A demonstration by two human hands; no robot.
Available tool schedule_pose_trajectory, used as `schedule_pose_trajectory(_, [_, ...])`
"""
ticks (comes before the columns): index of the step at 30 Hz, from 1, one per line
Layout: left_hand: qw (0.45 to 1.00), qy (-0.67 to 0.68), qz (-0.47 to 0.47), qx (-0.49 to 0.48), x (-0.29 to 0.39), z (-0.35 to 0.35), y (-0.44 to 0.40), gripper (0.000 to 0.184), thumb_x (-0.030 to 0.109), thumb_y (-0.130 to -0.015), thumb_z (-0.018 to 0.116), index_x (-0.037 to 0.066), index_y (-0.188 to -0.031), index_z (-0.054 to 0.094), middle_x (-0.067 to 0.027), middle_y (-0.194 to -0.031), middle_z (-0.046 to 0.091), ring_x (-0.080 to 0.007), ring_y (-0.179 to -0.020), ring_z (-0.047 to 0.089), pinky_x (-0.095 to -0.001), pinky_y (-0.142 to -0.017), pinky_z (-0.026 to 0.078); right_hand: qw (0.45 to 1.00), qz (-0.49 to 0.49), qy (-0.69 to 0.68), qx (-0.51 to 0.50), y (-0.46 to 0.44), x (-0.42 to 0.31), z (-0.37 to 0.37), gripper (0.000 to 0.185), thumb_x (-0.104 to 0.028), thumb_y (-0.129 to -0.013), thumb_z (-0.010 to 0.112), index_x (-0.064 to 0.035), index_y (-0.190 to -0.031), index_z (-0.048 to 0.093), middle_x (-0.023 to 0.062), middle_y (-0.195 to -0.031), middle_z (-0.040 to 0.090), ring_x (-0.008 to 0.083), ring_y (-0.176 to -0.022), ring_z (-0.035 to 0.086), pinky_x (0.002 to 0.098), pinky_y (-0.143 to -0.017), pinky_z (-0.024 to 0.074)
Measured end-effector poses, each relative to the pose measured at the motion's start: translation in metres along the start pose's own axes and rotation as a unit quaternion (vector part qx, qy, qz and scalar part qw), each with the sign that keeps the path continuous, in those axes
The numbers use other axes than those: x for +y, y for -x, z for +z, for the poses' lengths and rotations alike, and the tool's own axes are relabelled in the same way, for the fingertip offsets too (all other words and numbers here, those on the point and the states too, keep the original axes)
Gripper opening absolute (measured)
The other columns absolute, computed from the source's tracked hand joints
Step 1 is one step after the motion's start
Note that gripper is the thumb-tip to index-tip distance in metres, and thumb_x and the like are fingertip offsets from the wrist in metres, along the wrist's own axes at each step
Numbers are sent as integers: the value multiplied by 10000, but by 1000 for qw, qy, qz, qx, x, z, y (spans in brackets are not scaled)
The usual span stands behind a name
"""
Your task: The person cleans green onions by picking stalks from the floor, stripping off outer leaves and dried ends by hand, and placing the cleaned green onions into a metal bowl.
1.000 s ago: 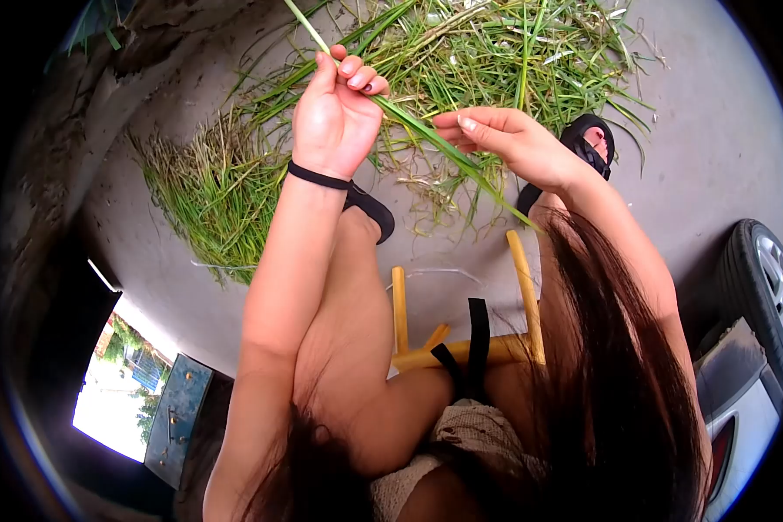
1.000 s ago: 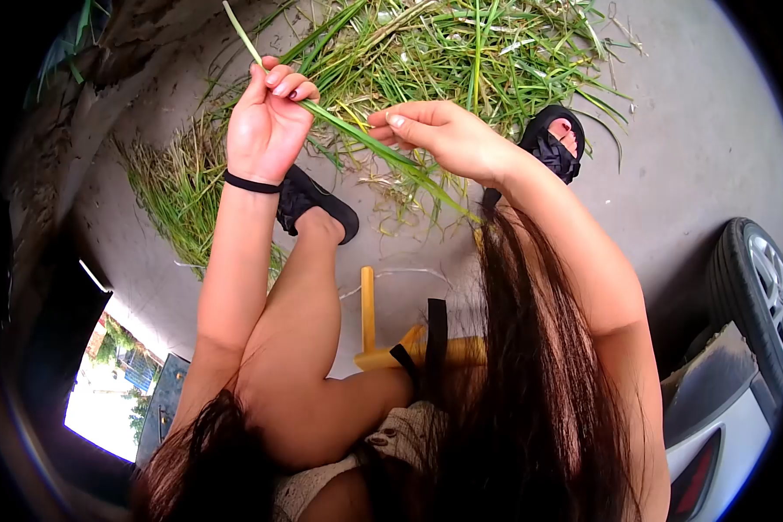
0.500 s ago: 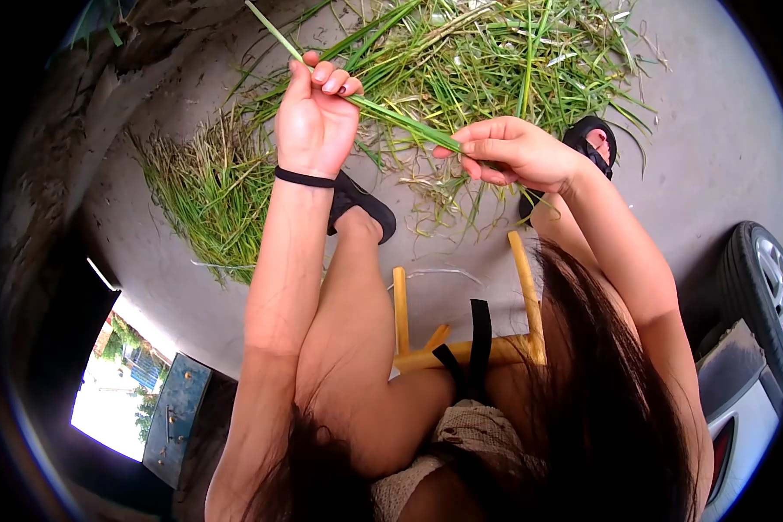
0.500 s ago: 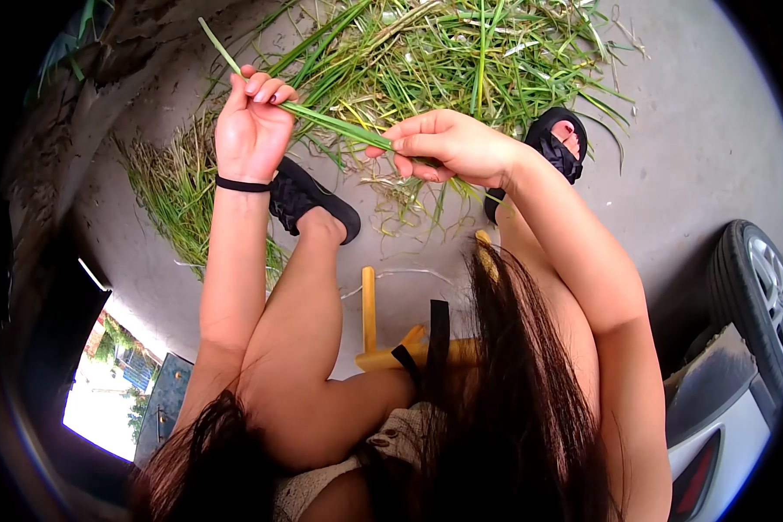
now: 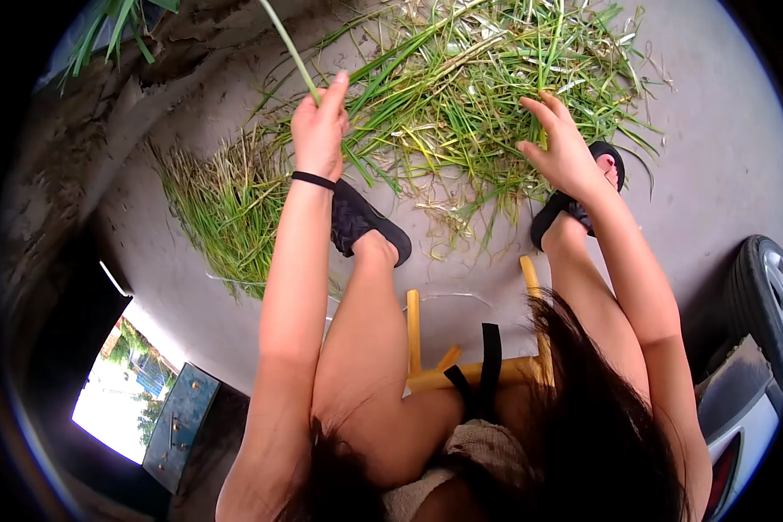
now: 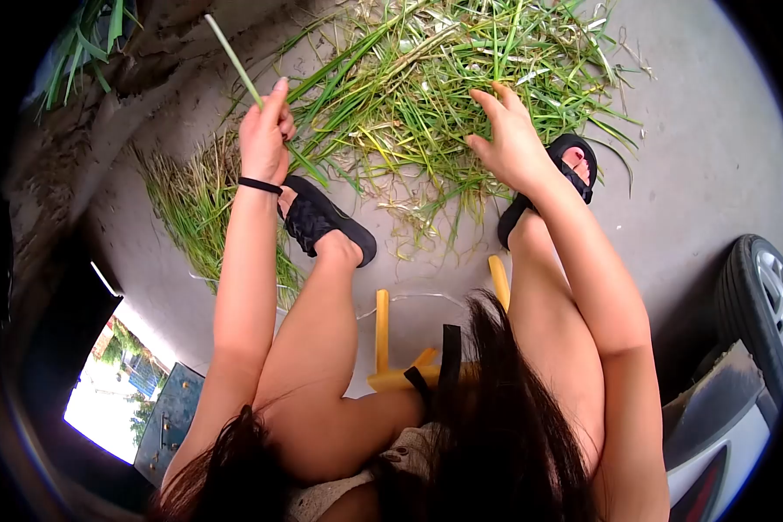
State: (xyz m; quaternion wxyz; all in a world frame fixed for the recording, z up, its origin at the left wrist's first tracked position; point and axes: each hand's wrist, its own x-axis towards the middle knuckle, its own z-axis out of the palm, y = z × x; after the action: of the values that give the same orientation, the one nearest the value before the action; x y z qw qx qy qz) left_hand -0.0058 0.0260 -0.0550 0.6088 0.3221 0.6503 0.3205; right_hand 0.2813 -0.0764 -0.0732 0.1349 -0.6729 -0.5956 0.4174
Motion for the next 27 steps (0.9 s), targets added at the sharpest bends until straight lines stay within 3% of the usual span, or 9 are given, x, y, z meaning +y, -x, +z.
schedule_pose_trajectory(3, [972,-232,-10,33,-31,9,-38,343,348,-818,623,85,-622,522,22,-543,437,-80,-496,386,-246,-469,293,999,10,8,44,-5,-4,-6,471,-141,-769,624,-66,-1209,471,248,-1304,359,377,-1212,366,393,-1008,323])
schedule_pose_trajectory(5, [898,-433,69,26,-20,30,-50,350,402,-798,614,65,-706,622,-28,-565,519,-147,-509,468,-299,-493,352,999,-7,-2,46,-7,-6,-7,429,-152,-777,618,-62,-1177,492,243,-1292,376,374,-1202,378,391,-999,333])
schedule_pose_trajectory(7, [845,-495,192,58,-40,40,-77,336,408,-766,622,80,-823,667,-84,-720,637,-265,-692,607,-352,-649,465,999,-12,-32,42,-8,-13,-7,342,-159,-791,606,-52,-1107,529,196,-1231,439,348,-1145,434,384,-964,363])
schedule_pose_trajectory(10, [782,-587,209,36,-53,54,-89,342,326,-731,671,94,-977,623,-68,-837,651,-241,-798,618,-350,-724,481,997,-15,-78,21,-9,-21,-7,312,-152,-796,600,-50,-1085,538,158,-1168,481,318,-1086,477,373,-924,391])
schedule_pose_trajectory(14, [835,-539,114,18,-49,56,-91,333,258,-725,691,59,-966,575,-75,-833,654,-239,-786,623,-350,-708,484,994,-27,-109,20,-8,-22,-11,278,-140,-805,591,-28,-1056,547,122,-1048,523,236,-949,550,335,-781,475])
schedule_pose_trajectory(17, [880,-457,127,-25,-30,44,-73,360,271,-711,717,29,-942,587,-46,-787,641,-156,-717,603,-298,-684,476,986,9,-163,20,-8,-22,-14,244,-130,-816,578,-18,-1032,562,110,-1022,531,212,-890,573,317,-749,487])
schedule_pose_trajectory(21, [966,-235,40,-101,-3,26,-15,223,166,-776,693,32,-913,579,4,-762,592,-62,-690,544,-191,-630,436,973,30,-226,28,-15,-26,-14,265,-145,-812,599,-17,-1043,570,105,-1036,558,165,-826,584,274,-729,484])
schedule_pose_trajectory(25, [977,-119,-48,-171,21,31,52,169,166,-817,651,67,-904,546,67,-707,521,3,-555,386,-154,-475,265,926,51,-375,-14,-30,-52,-13,429,-227,-792,664,19,-1115,526,111,-1066,587,110,-821,569,249,-727,472])
schedule_pose_trajectory(27, [976,-81,-62,-191,20,35,69,157,170,-824,641,72,-894,540,73,-693,507,8,-540,365,-157,-466,253,895,65,-439,-38,-36,-66,-11,465,-240,-787,677,38,-1122,512,114,-1058,587,105,-824,564,255,-729,474])
